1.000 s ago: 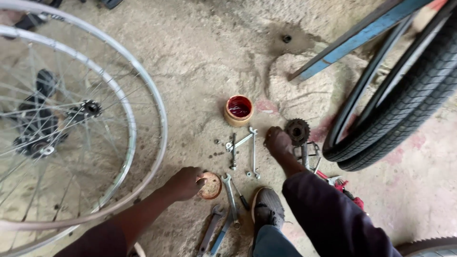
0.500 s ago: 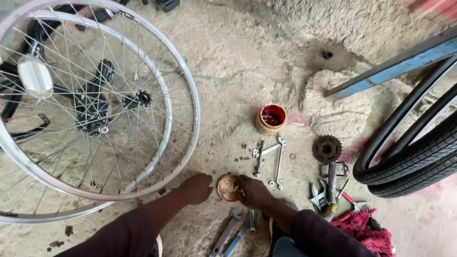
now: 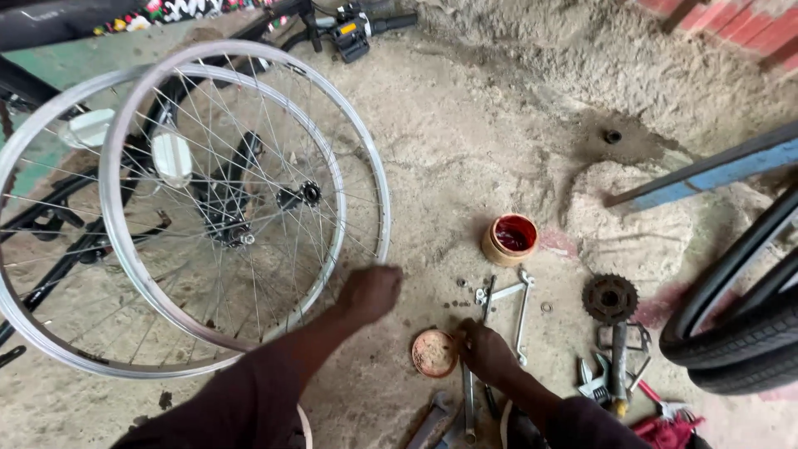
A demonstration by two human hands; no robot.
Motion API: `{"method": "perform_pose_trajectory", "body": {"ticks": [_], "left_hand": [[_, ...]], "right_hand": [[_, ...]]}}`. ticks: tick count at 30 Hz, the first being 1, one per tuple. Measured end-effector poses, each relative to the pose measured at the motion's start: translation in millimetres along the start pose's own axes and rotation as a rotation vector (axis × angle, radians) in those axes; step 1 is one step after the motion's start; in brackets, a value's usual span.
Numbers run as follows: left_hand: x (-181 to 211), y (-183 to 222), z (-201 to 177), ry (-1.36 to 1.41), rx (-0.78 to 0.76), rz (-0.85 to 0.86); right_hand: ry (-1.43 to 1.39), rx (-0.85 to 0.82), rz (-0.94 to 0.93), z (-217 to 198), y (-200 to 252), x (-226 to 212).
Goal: Repairing a bicycle wheel hub by applying grease and installing ball bearings
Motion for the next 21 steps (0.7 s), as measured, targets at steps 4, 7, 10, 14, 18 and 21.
{"method": "perform_pose_trajectory", "body": {"ticks": [4,7,10,14,18,21], "left_hand": [[-12,-9,-81,0.184,0.294,-0.151],[-25,-18,-117,0.152,0.375,-0.237],[-42,-25,-125,0.035,0.485,-0.232],[-47,-17,-141,-0.059,0.618,-0.200],[-61,-23,-140,-0.239,0.531,-0.229],[-79,-28,-146,-0.358,0.531,-0.255]], "right_hand": [[0.157,-0.049,0.121,22,-8,9],[0.196,-0.074,0.143,26,-7,9],[0.270,-0.047,0.068,30,-8,20],[0.264,-0.056,0.088,24,-3,7],[0.220,-0.111,0.172,12,2,-7],[0.237,-0.125,0.098,15,0,-2]]}}
Point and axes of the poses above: each hand's wrist, its own y-axis away from the middle knuckle, its own z-axis out of the palm, x = y × z, the point moved 1 cm from there along -y, towards the middle knuckle, and after that the axes turned 10 degrees about -y, right-handed, at the moved point
